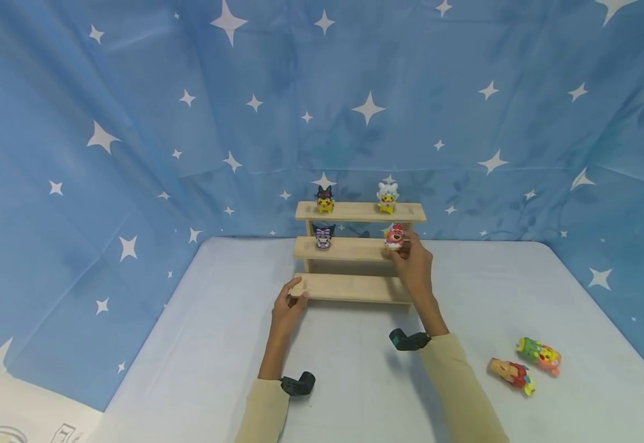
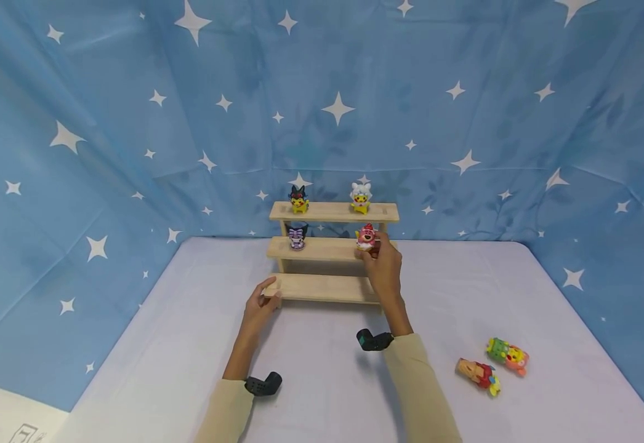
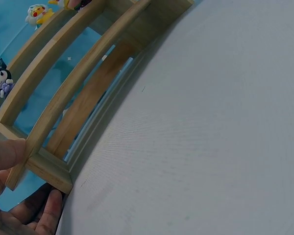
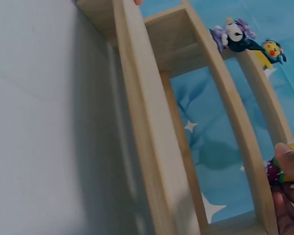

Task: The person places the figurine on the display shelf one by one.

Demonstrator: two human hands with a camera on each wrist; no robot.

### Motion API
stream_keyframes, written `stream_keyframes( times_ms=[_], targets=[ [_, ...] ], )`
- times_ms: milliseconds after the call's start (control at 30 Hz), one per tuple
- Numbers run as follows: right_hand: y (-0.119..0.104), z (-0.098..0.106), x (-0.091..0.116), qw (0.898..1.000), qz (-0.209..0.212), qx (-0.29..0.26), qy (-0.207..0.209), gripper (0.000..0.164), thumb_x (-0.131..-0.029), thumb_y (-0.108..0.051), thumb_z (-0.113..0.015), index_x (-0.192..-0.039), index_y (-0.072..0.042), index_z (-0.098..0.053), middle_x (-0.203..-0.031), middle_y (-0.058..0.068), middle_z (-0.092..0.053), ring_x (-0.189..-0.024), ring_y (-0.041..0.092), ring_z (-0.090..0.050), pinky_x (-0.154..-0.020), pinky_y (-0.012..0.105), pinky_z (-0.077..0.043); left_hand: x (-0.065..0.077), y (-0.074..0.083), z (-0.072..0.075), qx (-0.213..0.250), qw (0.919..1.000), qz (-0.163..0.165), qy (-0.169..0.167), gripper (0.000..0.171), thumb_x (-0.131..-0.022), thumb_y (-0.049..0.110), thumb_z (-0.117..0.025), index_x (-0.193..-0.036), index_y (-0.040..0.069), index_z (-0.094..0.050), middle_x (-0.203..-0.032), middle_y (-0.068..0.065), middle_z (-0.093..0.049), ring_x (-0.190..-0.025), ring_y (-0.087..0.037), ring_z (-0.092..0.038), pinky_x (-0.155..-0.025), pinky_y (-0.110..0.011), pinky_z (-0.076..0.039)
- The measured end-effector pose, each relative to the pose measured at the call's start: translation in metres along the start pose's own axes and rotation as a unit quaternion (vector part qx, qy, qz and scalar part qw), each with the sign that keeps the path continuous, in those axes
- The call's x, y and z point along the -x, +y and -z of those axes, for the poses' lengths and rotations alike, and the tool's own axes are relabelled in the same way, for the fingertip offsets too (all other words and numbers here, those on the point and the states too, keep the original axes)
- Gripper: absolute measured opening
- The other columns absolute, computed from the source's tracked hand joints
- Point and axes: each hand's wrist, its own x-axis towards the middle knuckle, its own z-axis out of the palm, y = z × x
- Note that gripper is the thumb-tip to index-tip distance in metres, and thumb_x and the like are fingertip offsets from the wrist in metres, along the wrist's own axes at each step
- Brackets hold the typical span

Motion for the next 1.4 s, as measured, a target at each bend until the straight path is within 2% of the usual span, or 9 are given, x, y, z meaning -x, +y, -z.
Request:
stream_keyframes(
  times_ms=[200, 433, 700, 900, 1000, 1233, 1400],
  targets=[
    [0.003, -0.010, 0.000, 1.000, 0.017, 0.009, 0.005, 0.053, -0.082, -0.011, -0.079, -0.128, 0.000, -0.055, -0.101, 0.020, -0.070, -0.089, 0.031, -0.070, -0.078, 0.043, -0.056, 0.000, 0.001, 0.002, -0.007, 1.0000, 0.002, 0.001, 0.047, -0.096, 0.022, -0.062, -0.141, 0.019, -0.051, -0.121, -0.018, -0.066, -0.109, -0.026, -0.061, -0.086, -0.032, -0.047],
    [0.010, -0.019, 0.001, 1.000, 0.027, 0.007, 0.014, 0.054, -0.083, -0.013, -0.078, -0.129, 0.000, -0.054, -0.101, 0.018, -0.069, -0.087, 0.030, -0.066, -0.072, 0.040, -0.050, -0.003, 0.001, 0.002, -0.006, 0.9999, 0.004, -0.008, 0.048, -0.096, 0.015, -0.061, -0.142, 0.009, -0.049, -0.119, -0.024, -0.065, -0.103, -0.028, -0.061, -0.078, -0.029, -0.046],
    [0.011, -0.019, 0.001, 0.998, 0.047, 0.020, 0.024, 0.054, -0.081, -0.012, -0.080, -0.126, 0.005, -0.056, -0.092, 0.021, -0.061, -0.082, 0.032, -0.056, -0.075, 0.041, -0.041, 0.000, -0.001, 0.001, -0.010, 0.9999, 0.009, 0.002, 0.046, -0.096, 0.022, -0.062, -0.141, 0.021, -0.051, -0.120, -0.016, -0.067, -0.105, -0.022, -0.062, -0.083, -0.029, -0.046],
    [0.009, -0.018, -0.002, 0.999, 0.035, 0.022, 0.023, 0.053, -0.080, -0.014, -0.080, -0.125, 0.004, -0.057, -0.092, 0.021, -0.064, -0.083, 0.033, -0.057, -0.076, 0.043, -0.042, -0.001, 0.000, 0.000, -0.005, 1.0000, 0.007, 0.003, 0.047, -0.096, 0.022, -0.063, -0.141, 0.022, -0.051, -0.128, -0.016, -0.064, -0.111, -0.026, -0.061, -0.090, -0.037, -0.048],
    [0.009, -0.019, -0.003, 0.999, 0.030, 0.027, 0.027, 0.054, -0.080, -0.014, -0.081, -0.125, 0.004, -0.057, -0.092, 0.022, -0.065, -0.084, 0.034, -0.058, -0.078, 0.046, -0.042, -0.001, 0.001, 0.000, -0.011, 0.9999, 0.001, 0.002, 0.047, -0.096, 0.022, -0.062, -0.141, 0.021, -0.051, -0.130, -0.017, -0.063, -0.113, -0.027, -0.061, -0.091, -0.038, -0.048],
    [0.007, -0.020, -0.005, 0.999, 0.019, 0.038, 0.035, 0.056, -0.080, -0.016, -0.081, -0.125, 0.006, -0.057, -0.092, 0.023, -0.066, -0.087, 0.037, -0.059, -0.082, 0.050, -0.043, 0.021, 0.041, 0.005, -0.002, 0.9998, 0.001, -0.019, 0.048, -0.097, 0.014, -0.059, -0.144, 0.006, -0.046, -0.135, -0.027, -0.056, -0.120, -0.039, -0.057, -0.097, -0.047, -0.047],
    [0.008, -0.022, -0.005, 0.998, 0.024, 0.050, 0.043, 0.048, -0.080, -0.016, -0.082, -0.116, 0.007, -0.061, -0.089, 0.023, -0.066, -0.084, 0.036, -0.059, -0.079, 0.049, -0.043, 0.020, 0.038, 0.005, 0.003, 0.9998, -0.007, -0.021, 0.049, -0.097, 0.014, -0.059, -0.144, 0.006, -0.046, -0.140, -0.026, -0.052, -0.123, -0.039, -0.055, -0.100, -0.049, -0.045]
  ],
)
